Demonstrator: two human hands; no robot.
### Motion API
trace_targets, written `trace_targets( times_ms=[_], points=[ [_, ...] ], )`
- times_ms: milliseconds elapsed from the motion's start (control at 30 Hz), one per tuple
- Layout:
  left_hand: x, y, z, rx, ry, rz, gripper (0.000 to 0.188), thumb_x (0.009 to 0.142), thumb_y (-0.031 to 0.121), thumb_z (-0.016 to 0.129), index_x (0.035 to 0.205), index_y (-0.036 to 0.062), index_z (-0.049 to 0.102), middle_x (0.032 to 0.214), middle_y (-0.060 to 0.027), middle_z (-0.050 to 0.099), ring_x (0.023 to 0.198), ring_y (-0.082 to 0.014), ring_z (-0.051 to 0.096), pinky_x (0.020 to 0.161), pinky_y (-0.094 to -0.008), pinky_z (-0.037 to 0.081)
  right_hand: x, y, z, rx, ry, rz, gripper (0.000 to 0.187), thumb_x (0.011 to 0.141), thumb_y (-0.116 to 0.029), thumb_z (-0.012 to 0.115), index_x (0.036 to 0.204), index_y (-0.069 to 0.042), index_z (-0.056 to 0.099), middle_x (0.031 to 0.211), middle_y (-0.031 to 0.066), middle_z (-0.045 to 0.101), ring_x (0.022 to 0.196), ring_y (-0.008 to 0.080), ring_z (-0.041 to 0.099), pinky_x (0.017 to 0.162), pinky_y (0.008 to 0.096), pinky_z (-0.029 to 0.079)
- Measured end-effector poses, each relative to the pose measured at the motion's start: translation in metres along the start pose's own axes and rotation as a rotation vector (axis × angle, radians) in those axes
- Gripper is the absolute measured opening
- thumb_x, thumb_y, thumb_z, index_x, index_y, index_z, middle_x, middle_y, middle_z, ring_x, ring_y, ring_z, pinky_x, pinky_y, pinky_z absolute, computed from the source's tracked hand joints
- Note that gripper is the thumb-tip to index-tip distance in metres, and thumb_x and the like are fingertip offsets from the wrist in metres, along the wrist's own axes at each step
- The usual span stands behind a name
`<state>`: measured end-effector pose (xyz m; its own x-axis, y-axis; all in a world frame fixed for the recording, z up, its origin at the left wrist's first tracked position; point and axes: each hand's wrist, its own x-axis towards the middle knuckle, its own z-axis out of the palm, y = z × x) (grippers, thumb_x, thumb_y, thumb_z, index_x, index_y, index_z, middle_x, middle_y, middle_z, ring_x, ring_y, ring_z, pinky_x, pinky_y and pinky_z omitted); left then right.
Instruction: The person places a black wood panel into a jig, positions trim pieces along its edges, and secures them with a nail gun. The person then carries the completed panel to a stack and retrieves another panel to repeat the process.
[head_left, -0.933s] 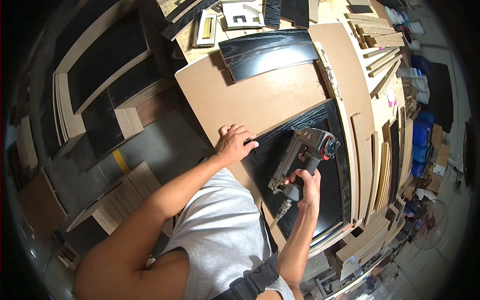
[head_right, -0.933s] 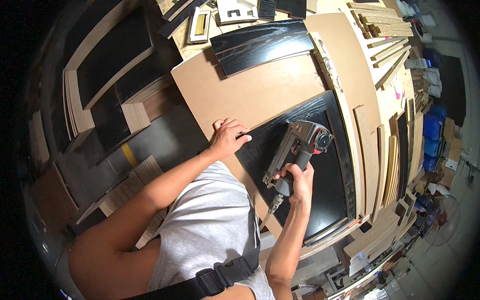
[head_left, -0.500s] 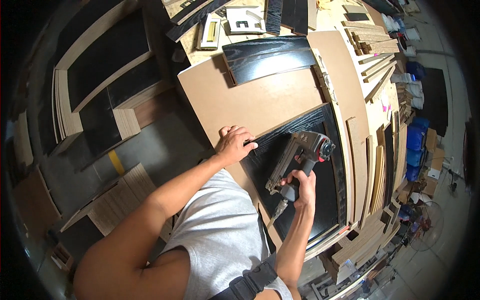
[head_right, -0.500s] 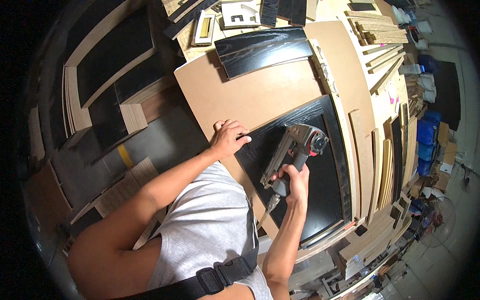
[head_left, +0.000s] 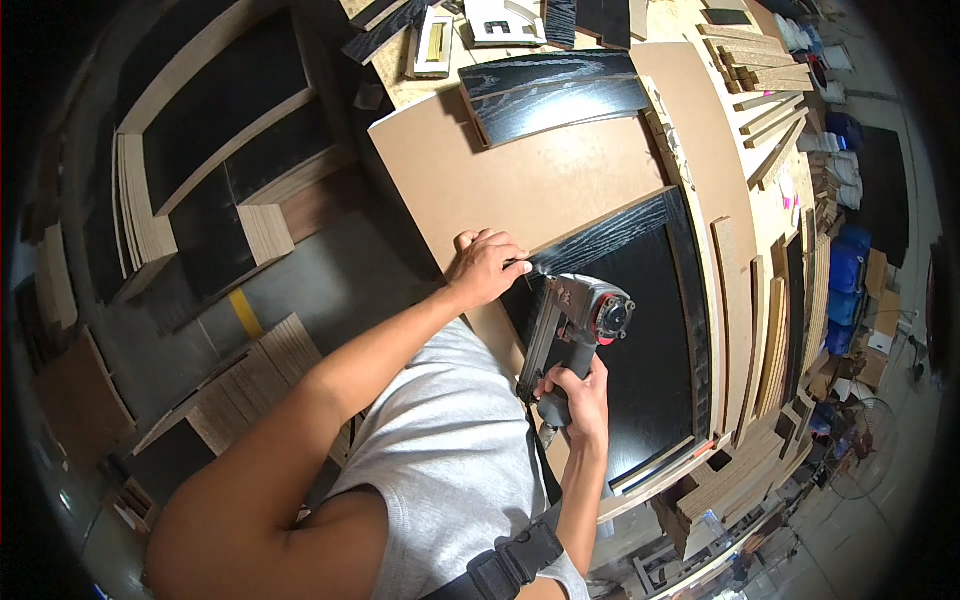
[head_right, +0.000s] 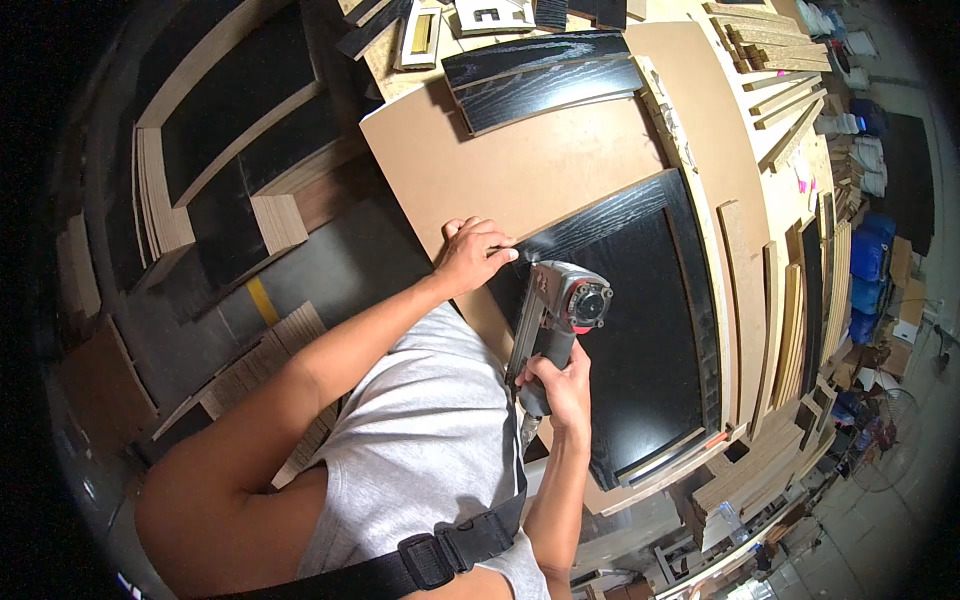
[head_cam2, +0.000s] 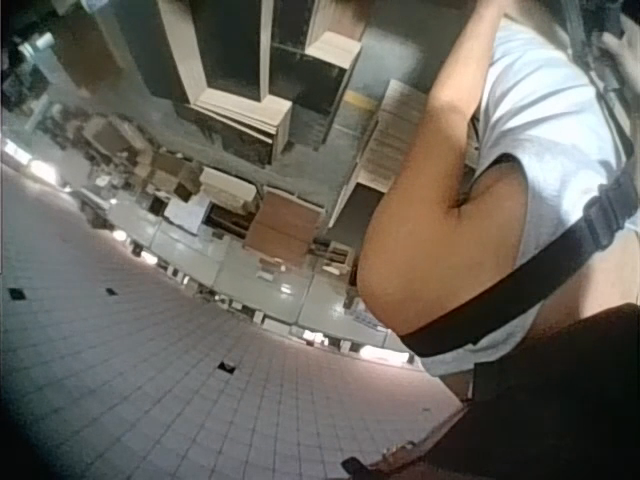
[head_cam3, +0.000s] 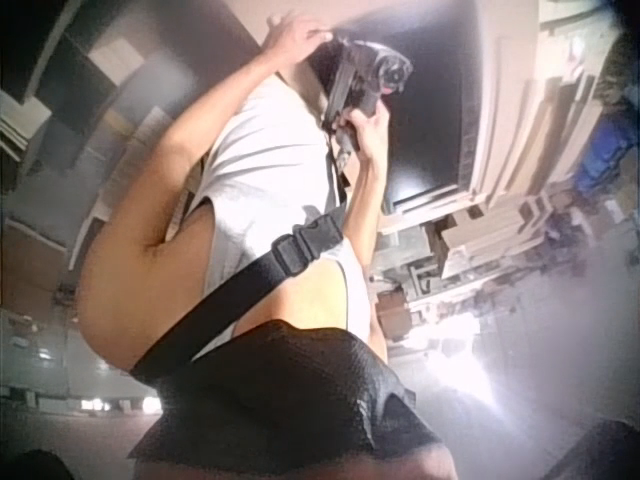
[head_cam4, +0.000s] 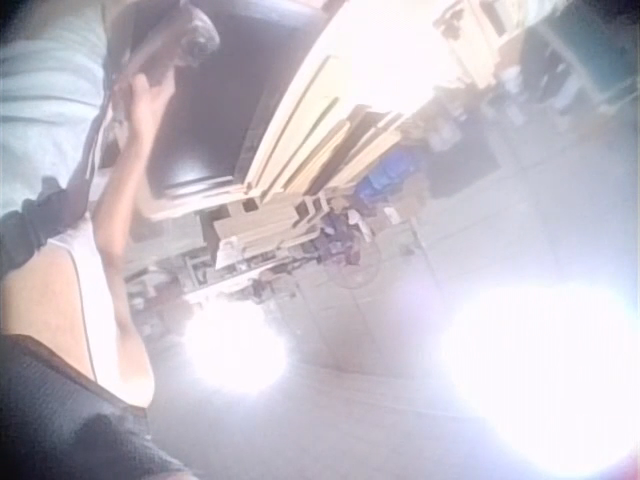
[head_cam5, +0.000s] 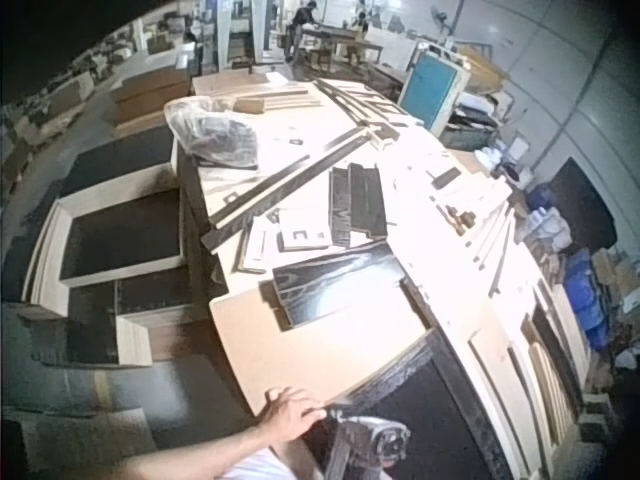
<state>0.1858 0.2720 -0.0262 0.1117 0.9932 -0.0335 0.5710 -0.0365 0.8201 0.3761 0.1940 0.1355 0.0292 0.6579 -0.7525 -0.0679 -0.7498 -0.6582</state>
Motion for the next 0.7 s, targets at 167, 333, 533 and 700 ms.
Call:
trace_targets(
  times_ms=[167,333,533,700],
  points=[
    [-0.002,0.002,0.001,-0.009,0.003,-0.008,0.018,0.085,0.03,0.075,0.092,0.0133,0.077,0.096,-0.0015,0.07,0.101,-0.0214,0.06,0.097,-0.042,0.032,0.003,-0.001,0.006,-0.021,-0.008,0.005,0.038,0.076,0.003,0.058,0.114,0.004,0.056,0.067,0.0085,0.058,0.056,0.0204,0.06,0.056,0.0347,0.053],
    [-0.003,0.001,0.001,-0.006,-0.006,0.004,0.018,0.085,0.029,0.074,0.092,0.0131,0.077,0.096,-0.0017,0.069,0.101,-0.0218,0.06,0.097,-0.0421,0.032,0.002,-0.011,0.014,-0.124,0.016,0.047,0.032,0.076,0.004,0.058,0.108,0.004,0.055,0.066,0.0081,0.058,0.055,0.0192,0.06,0.055,0.0327,0.052],
    [-0.005,0.001,0.0,-0.007,0.013,0.012,0.018,0.085,0.029,0.074,0.091,0.012,0.076,0.095,-0.0021,0.069,0.101,-0.0222,0.06,0.097,-0.042,0.032,0.003,-0.012,0.017,-0.112,0.009,0.042,0.028,0.076,0.005,0.057,0.103,0.003,0.054,0.066,0.0079,0.057,0.055,0.0188,0.06,0.055,0.0328,0.052],
    [-0.003,0.002,0.003,0.0,0.03,0.025,0.019,0.084,0.03,0.076,0.091,0.0129,0.075,0.097,-0.0009,0.069,0.102,-0.0214,0.06,0.097,-0.0423,0.033,-0.02,0.003,0.0,-0.043,0.069,-0.001,0.024,0.076,0.003,0.059,0.1,0.002,0.055,0.068,0.0082,0.059,0.056,0.0199,0.062,0.057,0.0332,0.053]
  ],
)
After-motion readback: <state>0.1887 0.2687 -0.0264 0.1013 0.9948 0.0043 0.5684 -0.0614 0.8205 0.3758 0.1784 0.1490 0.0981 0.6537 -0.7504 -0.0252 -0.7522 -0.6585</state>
